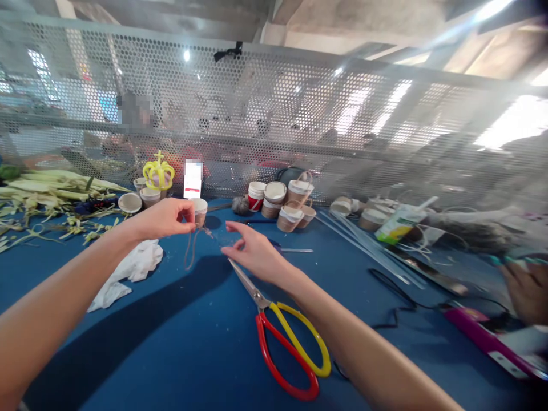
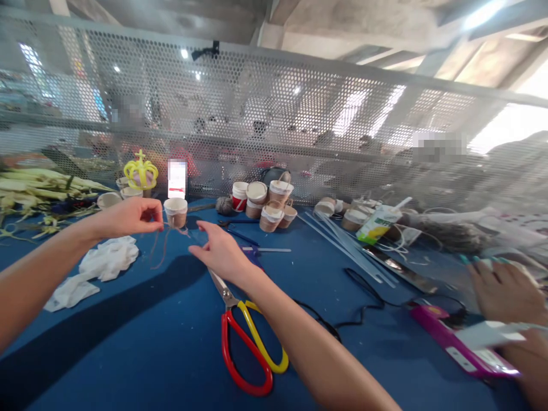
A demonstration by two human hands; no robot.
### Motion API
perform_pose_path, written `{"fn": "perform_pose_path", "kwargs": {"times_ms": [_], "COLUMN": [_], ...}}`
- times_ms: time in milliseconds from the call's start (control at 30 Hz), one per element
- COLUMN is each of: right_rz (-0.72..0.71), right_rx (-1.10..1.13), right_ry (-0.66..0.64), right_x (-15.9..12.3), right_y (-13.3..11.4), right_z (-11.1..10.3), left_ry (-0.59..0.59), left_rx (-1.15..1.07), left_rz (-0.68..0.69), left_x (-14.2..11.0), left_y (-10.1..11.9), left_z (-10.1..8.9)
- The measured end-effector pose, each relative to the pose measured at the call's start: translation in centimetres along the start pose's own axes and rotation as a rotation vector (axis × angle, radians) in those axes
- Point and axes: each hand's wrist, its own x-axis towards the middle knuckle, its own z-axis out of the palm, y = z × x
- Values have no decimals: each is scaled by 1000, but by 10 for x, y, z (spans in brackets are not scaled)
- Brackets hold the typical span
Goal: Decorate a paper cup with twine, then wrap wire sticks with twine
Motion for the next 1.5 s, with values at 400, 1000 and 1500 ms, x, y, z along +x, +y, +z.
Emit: {"fn": "perform_pose_path", "kwargs": {"times_ms": [400,1000,1500], "right_rz": [164,128,121], "right_rx": [193,242,364], "right_ry": [-20,52,-357], "right_x": [61,83,3], "right_y": [19,-5,-24], "right_z": [27,3,-24], "left_ry": [315,300,86], "left_rx": [-174,-23,263], "left_rz": [-67,-68,-76], "left_x": [-12,-2,-37], "left_y": [-19,-8,-4], "left_z": [-39,-32,-26]}}
